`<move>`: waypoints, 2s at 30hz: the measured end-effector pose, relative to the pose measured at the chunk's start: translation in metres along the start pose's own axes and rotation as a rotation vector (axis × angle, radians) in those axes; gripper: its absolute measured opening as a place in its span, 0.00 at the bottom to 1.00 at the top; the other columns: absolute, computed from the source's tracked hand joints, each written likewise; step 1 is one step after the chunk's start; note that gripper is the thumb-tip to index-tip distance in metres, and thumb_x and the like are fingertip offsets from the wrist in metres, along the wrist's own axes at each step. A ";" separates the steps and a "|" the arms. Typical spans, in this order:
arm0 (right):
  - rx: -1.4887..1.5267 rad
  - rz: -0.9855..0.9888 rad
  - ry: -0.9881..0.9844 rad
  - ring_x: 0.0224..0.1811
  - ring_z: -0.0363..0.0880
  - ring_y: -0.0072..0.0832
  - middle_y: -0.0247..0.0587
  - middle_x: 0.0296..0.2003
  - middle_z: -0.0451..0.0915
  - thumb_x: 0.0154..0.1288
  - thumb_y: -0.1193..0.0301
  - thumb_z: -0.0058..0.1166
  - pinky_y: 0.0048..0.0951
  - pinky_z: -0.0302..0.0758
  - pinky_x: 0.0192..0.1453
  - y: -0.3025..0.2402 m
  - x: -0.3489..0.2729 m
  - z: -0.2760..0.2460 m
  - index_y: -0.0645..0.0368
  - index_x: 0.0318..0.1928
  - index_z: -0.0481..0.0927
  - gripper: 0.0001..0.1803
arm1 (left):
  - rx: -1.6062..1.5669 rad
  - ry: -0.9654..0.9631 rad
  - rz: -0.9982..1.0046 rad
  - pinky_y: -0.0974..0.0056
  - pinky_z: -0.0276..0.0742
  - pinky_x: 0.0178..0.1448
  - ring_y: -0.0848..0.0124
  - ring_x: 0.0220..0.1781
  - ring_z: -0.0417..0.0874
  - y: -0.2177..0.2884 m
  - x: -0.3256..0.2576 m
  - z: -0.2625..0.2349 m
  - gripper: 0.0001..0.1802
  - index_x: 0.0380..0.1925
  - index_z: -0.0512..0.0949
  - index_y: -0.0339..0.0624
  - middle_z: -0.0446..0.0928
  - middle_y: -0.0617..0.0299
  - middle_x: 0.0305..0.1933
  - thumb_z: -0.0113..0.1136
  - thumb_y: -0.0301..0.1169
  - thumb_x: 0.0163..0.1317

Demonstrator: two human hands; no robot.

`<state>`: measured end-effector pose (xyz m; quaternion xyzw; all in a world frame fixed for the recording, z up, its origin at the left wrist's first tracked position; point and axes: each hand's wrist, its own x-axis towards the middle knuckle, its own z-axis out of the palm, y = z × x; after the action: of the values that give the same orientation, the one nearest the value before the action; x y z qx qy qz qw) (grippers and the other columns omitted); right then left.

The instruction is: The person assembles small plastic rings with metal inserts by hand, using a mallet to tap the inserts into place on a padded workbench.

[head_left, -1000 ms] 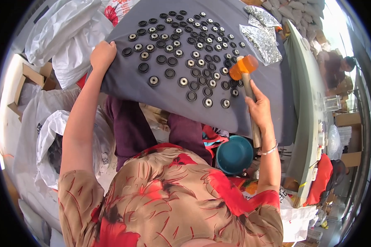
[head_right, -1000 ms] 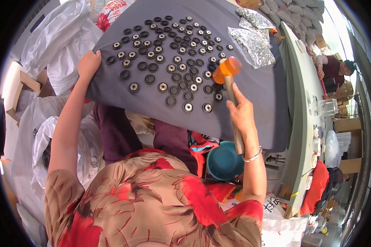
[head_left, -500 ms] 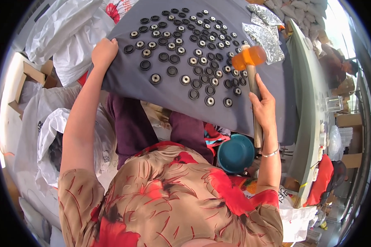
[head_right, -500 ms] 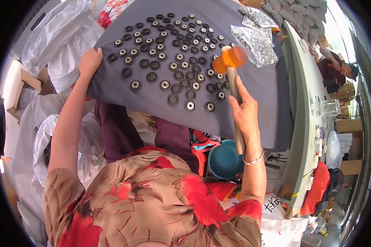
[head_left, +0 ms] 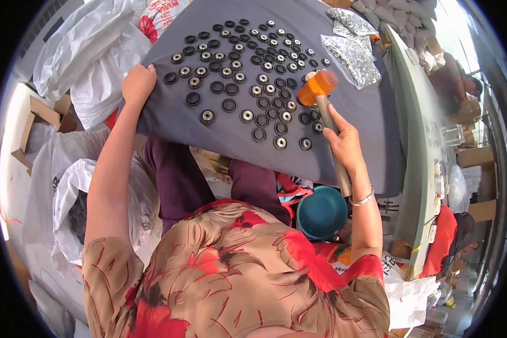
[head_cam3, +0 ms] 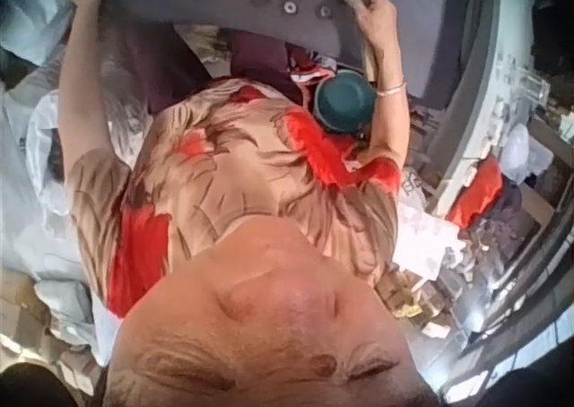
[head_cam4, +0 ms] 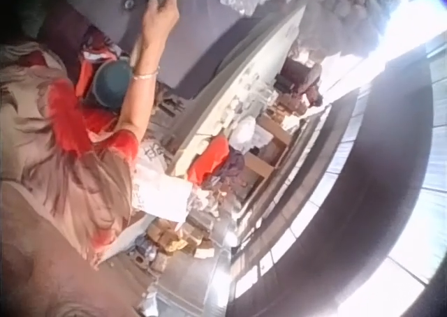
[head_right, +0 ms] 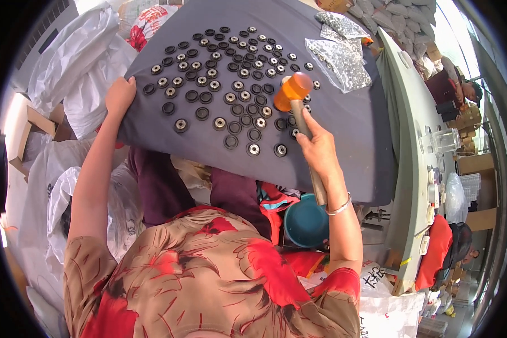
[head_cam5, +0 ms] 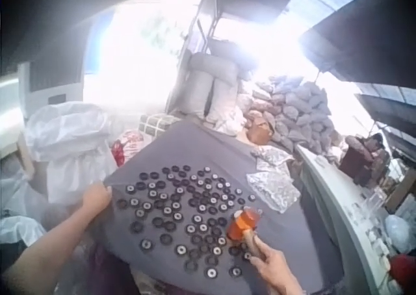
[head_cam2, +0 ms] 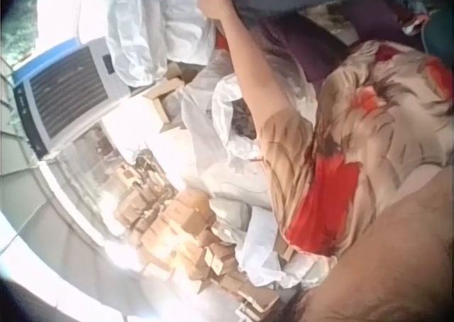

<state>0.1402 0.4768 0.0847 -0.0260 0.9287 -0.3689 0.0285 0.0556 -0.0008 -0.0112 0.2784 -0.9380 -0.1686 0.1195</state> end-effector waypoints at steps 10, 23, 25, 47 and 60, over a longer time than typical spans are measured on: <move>-0.272 -0.179 0.252 0.25 0.69 0.13 0.29 0.38 0.79 0.61 0.79 0.53 0.18 0.71 0.28 0.048 0.001 -0.021 0.51 0.69 0.67 0.34 | 0.008 0.001 -0.010 0.47 0.74 0.57 0.44 0.52 0.80 0.003 0.003 -0.001 0.28 0.41 0.79 0.30 0.80 0.36 0.46 0.47 0.48 0.65; -0.088 0.032 0.128 0.54 0.79 0.28 0.49 0.57 0.78 0.59 0.80 0.54 0.27 0.73 0.57 0.027 0.014 -0.041 0.59 0.67 0.67 0.33 | 0.009 0.006 -0.006 0.47 0.75 0.56 0.43 0.52 0.80 0.001 0.001 -0.003 0.28 0.42 0.79 0.30 0.80 0.37 0.47 0.46 0.49 0.65; 0.018 0.143 0.217 0.53 0.80 0.28 0.49 0.56 0.79 0.59 0.78 0.55 0.28 0.73 0.58 0.008 0.013 -0.045 0.57 0.68 0.67 0.34 | 0.007 -0.014 -0.031 0.47 0.75 0.56 0.43 0.52 0.80 0.004 -0.002 -0.004 0.28 0.42 0.79 0.30 0.80 0.37 0.47 0.47 0.48 0.65; -0.005 -0.160 0.252 0.52 0.81 0.28 0.47 0.54 0.80 0.59 0.76 0.56 0.28 0.72 0.58 -0.010 0.059 -0.016 0.60 0.66 0.68 0.33 | -0.034 -0.003 -0.027 0.47 0.75 0.55 0.44 0.50 0.81 0.007 -0.001 -0.009 0.27 0.41 0.79 0.30 0.80 0.38 0.45 0.48 0.48 0.65; -0.181 -0.235 0.347 0.21 0.70 0.14 0.30 0.31 0.79 0.60 0.78 0.55 0.22 0.71 0.25 0.030 0.127 -0.020 0.54 0.68 0.68 0.33 | -0.030 0.014 -0.025 0.46 0.75 0.54 0.44 0.49 0.81 0.002 -0.003 -0.007 0.26 0.40 0.78 0.30 0.80 0.38 0.45 0.49 0.47 0.65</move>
<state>0.0114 0.5032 0.0746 -0.0723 0.9396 -0.2837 -0.1774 0.0591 0.0002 -0.0047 0.2893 -0.9309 -0.1823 0.1283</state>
